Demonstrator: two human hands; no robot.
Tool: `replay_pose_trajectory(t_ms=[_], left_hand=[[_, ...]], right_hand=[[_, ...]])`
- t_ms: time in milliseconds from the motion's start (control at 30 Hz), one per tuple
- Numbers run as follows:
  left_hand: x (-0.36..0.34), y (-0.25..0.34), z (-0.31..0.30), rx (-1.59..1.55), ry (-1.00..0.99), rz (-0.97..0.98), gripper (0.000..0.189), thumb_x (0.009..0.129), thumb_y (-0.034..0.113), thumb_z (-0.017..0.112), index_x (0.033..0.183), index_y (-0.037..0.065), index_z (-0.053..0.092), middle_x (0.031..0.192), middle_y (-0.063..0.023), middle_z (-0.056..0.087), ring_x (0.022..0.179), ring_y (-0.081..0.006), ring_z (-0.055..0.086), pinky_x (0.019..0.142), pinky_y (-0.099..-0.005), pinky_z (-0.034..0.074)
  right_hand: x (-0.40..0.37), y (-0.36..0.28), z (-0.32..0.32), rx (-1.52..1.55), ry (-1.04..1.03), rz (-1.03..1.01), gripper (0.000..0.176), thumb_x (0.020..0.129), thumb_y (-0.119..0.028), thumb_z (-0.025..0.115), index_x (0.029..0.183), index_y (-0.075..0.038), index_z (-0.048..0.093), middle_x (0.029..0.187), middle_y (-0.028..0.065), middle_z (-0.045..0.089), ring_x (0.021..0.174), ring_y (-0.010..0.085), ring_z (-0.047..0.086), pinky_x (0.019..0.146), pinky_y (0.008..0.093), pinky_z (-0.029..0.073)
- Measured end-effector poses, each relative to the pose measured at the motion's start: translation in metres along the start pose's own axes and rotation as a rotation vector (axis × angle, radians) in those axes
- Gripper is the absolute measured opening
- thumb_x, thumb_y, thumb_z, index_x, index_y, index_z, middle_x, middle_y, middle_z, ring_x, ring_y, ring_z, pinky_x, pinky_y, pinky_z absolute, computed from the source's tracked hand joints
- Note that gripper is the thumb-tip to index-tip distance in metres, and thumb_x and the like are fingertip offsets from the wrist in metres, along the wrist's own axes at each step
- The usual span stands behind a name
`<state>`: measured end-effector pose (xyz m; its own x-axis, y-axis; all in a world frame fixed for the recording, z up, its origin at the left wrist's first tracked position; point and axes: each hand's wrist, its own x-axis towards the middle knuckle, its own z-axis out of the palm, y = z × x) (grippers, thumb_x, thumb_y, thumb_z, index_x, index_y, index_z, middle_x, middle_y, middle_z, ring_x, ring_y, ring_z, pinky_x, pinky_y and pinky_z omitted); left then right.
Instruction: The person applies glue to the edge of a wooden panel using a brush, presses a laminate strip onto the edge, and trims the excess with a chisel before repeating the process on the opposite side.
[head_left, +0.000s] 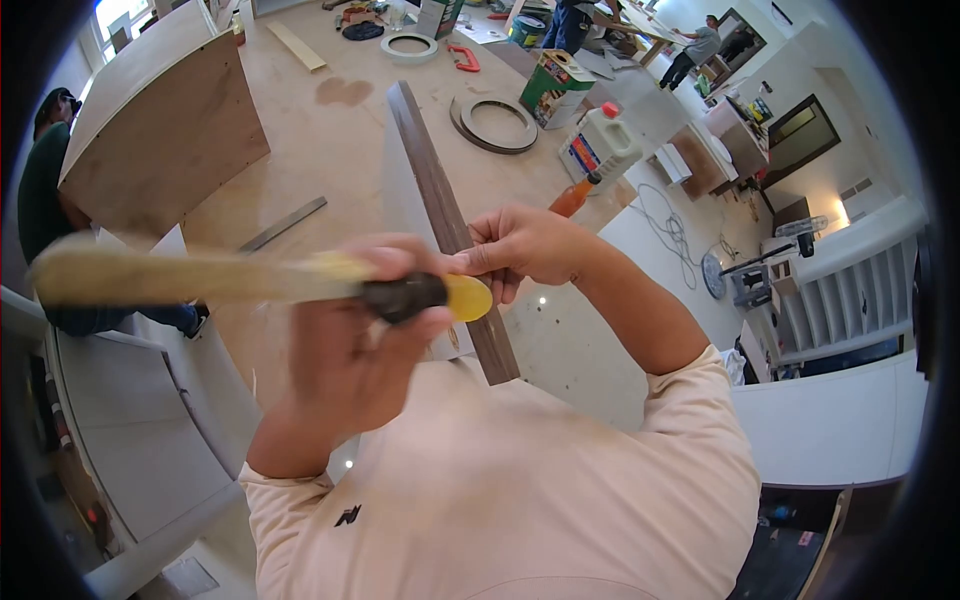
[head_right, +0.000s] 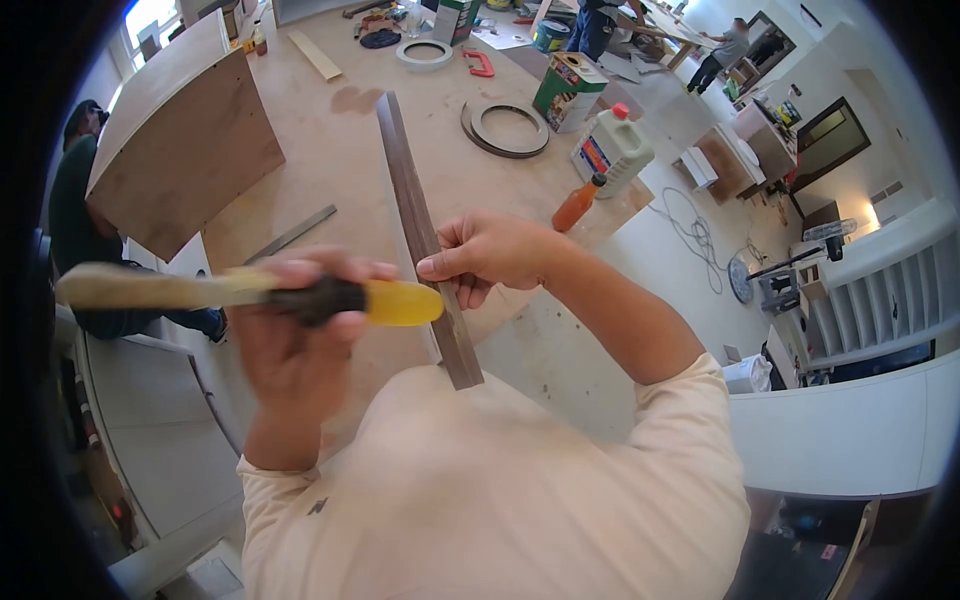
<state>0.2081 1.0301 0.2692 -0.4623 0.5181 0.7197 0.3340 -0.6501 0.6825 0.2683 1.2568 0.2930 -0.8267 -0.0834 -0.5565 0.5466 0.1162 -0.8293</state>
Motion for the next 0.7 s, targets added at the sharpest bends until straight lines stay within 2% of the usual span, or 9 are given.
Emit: replay_pose_trajectory(t_ms=[33,100,200,333,367,467,500,600,700], left_hand=[[-0.001,0.002,-0.001,0.024,0.007,0.007,0.036,0.094,-0.002,0.064,0.123,0.003,0.044,0.108,-0.0178,0.061,0.096,-0.0222,0.066,0.081,-0.0333,0.055],[-0.004,-0.008,-0.002,0.278,-0.082,0.008,0.035,0.094,-0.002,0.063,0.123,0.004,0.044,0.109,-0.0178,0.061,0.096,-0.0224,0.066,0.081,-0.033,0.055],[-0.001,-0.011,0.012,-0.131,0.115,-0.024,0.035,0.094,-0.001,0.064,0.123,0.003,0.045,0.109,-0.0165,0.062,0.096,-0.0207,0.065,0.081,-0.033,0.055],[-0.007,-0.011,0.012,0.102,-0.106,-0.181,0.039,0.095,0.002,0.065,0.125,0.011,0.042,0.114,-0.0173,0.059,0.105,-0.031,0.066,0.09,-0.043,0.054],[-0.007,-0.012,0.013,0.089,-0.071,-0.172,0.04,0.095,0.005,0.066,0.125,0.012,0.041,0.113,-0.0174,0.06,0.103,-0.0332,0.066,0.09,-0.0445,0.055],[0.002,-0.004,0.007,-0.117,0.076,-0.016,0.041,0.095,0.008,0.067,0.127,0.011,0.041,0.111,-0.0165,0.061,0.102,-0.0315,0.067,0.09,-0.0424,0.055],[0.003,0.004,0.005,-0.089,0.196,-0.025,0.041,0.095,0.008,0.067,0.127,0.011,0.041,0.109,-0.016,0.062,0.102,-0.0306,0.067,0.092,-0.0428,0.054],[-0.004,0.008,-0.009,-0.029,0.247,0.005,0.041,0.095,0.008,0.066,0.127,0.011,0.042,0.109,-0.0164,0.062,0.102,-0.0305,0.067,0.092,-0.0438,0.054],[-0.015,0.001,-0.015,-0.041,0.276,-0.043,0.041,0.096,0.009,0.066,0.128,0.011,0.041,0.11,-0.0166,0.061,0.101,-0.0307,0.067,0.093,-0.0435,0.054]], right_hand=[[0.001,0.001,0.0,0.01,-0.005,0.001,0.033,0.091,-0.03,0.075,0.081,-0.003,0.057,0.075,0.0072,0.067,0.057,0.0124,0.067,0.055,0.0247,0.058],[0.002,0.002,0.0,0.013,-0.008,-0.002,0.032,0.091,-0.029,0.074,0.081,-0.003,0.058,0.075,0.0072,0.067,0.057,0.0125,0.067,0.055,0.0245,0.057],[0.001,0.0,-0.002,-0.005,0.005,-0.007,0.031,0.091,-0.028,0.074,0.081,-0.004,0.058,0.074,0.0069,0.067,0.057,0.0127,0.066,0.055,0.0243,0.057],[0.0,0.005,-0.006,0.02,-0.002,-0.017,0.032,0.091,-0.029,0.075,0.081,-0.004,0.058,0.075,0.0068,0.067,0.056,0.0124,0.066,0.055,0.0242,0.057],[-0.001,0.005,-0.008,0.011,-0.007,-0.016,0.032,0.091,-0.029,0.075,0.081,-0.005,0.057,0.075,0.0068,0.067,0.057,0.0123,0.066,0.055,0.0242,0.057],[-0.003,0.007,-0.004,0.011,0.073,-0.002,0.03,0.09,-0.025,0.076,0.082,-0.005,0.055,0.072,0.0066,0.067,0.056,0.012,0.066,0.052,0.0236,0.056],[-0.004,0.01,-0.003,-0.011,0.095,-0.012,0.029,0.089,-0.024,0.077,0.083,-0.006,0.055,0.073,0.0059,0.067,0.057,0.0114,0.066,0.053,0.0233,0.056],[-0.011,0.016,0.003,-0.034,0.118,-0.014,0.028,0.085,-0.02,0.08,0.086,-0.006,0.055,0.077,0.0037,0.066,0.062,0.0094,0.065,0.055,0.0225,0.056],[-0.026,0.013,0.01,0.01,0.106,0.019,0.03,0.082,-0.017,0.083,0.09,-0.005,0.056,0.082,0.0027,0.064,0.068,0.0087,0.065,0.06,0.0227,0.057]])
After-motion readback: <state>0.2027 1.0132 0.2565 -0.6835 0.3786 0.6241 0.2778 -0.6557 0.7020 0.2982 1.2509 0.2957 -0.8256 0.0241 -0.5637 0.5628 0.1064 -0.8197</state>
